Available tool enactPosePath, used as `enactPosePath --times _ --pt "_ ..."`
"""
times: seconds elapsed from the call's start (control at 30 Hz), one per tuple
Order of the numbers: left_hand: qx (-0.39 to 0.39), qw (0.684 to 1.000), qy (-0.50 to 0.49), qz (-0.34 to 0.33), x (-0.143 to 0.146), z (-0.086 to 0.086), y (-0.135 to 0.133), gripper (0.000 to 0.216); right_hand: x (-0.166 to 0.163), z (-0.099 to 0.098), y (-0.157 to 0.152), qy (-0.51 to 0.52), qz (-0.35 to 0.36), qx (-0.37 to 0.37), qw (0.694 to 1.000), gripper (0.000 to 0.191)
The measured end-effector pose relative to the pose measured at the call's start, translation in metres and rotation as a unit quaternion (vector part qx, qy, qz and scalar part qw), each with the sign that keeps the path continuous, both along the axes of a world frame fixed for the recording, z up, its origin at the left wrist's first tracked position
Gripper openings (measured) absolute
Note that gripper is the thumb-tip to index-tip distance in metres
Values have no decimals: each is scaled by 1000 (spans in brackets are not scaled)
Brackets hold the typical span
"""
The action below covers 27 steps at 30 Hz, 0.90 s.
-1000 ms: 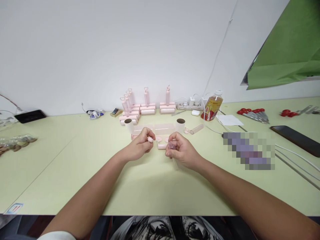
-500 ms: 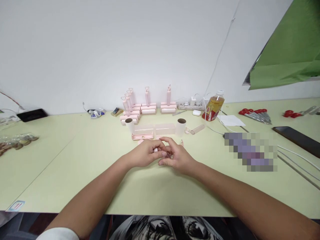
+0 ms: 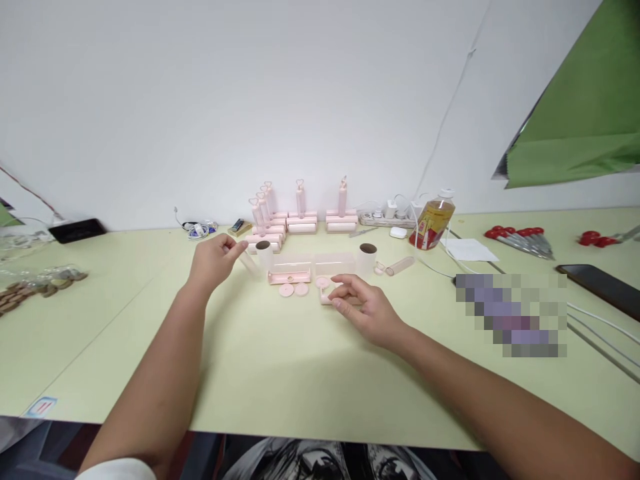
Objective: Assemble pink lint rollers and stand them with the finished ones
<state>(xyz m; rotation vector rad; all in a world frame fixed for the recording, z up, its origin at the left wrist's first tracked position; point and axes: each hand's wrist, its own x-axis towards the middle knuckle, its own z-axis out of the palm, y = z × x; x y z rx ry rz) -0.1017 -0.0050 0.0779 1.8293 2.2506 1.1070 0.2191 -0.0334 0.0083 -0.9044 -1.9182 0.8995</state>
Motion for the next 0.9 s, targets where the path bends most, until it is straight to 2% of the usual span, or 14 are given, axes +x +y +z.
enactPosePath --times 0.1,0.17,0.23,0.3,0.5,0.6,0.67,0.77,0.9 --pt "-6 1000 8 -7 7 -15 11 35 8 9 7 -2 -99 75 992 20" --pt "-22 999 10 -24 12 -22 15 36 17 15 16 -5 -179 136 974 15" --pt "-30 999 8 -38 17 -26 16 36 29 19 29 -20 -242 178 954 15" --pt "-31 998 -1 -45 19 -29 17 35 41 19 42 -38 -275 197 940 20" --pt "-19 998 -20 -57 21 -31 18 37 54 3 67 -143 -269 147 941 36" --pt "7 997 -65 -42 13 -30 20 27 53 -2 70 -165 -244 133 946 36" --pt "-37 995 -88 -18 5 -31 23 19 53 -3 71 -164 -230 130 951 35" --pt "-166 983 -82 2 -6 -35 24 27 53 -1 71 -159 -238 118 951 30" --pt "-268 959 -83 -47 -11 -43 21 33 57 3 71 -127 -285 137 940 21"
